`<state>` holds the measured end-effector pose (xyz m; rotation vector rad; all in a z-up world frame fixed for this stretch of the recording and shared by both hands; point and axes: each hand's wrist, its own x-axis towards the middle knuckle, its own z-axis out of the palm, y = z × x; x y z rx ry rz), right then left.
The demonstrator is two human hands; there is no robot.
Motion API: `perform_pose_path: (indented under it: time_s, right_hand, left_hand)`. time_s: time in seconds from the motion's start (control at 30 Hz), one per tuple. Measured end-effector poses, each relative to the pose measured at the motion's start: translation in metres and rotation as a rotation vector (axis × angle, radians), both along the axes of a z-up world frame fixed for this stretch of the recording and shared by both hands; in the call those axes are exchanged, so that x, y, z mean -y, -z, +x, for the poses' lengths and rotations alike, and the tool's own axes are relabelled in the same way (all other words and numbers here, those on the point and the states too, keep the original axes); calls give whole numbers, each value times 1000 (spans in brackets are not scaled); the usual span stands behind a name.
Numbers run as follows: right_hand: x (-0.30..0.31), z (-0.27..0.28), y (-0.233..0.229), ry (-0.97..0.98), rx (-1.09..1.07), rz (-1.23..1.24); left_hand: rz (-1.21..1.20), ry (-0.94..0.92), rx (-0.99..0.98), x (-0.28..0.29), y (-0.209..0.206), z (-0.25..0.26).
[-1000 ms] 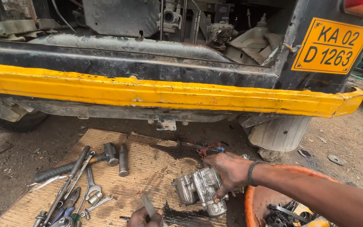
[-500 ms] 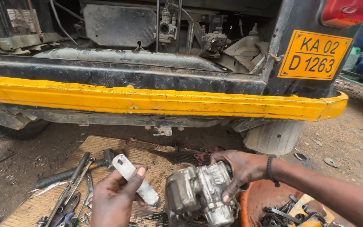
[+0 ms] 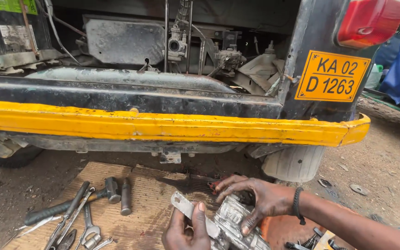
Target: Dismantling and inspecting internal mechanical components of an auto rickshaw's engine or transmission area.
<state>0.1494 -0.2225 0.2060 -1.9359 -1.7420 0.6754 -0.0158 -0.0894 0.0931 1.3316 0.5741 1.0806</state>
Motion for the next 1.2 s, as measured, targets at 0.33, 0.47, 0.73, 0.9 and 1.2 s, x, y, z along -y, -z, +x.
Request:
perform_pose_path:
  time_s: [0.33,0.47,0.73,0.9,1.2]
  right_hand:
    - [8,-49,-5,239,171,84]
    - [12,-48,55,248,271,153]
    - [12,2,49,351,495,-168]
    - [27,-1,52,324,463,-60]
    - [11,-20,42,338,386,55]
  left_hand:
    - [172,-224,-173,-13,-54,10]
    - [311,-282,-194,-21,-56,32]
    - [-5,148,80,-28,-76,56]
    - [-18,346,5,-39,-84,34]
    - [-15,267,-188,-37,-89,18]
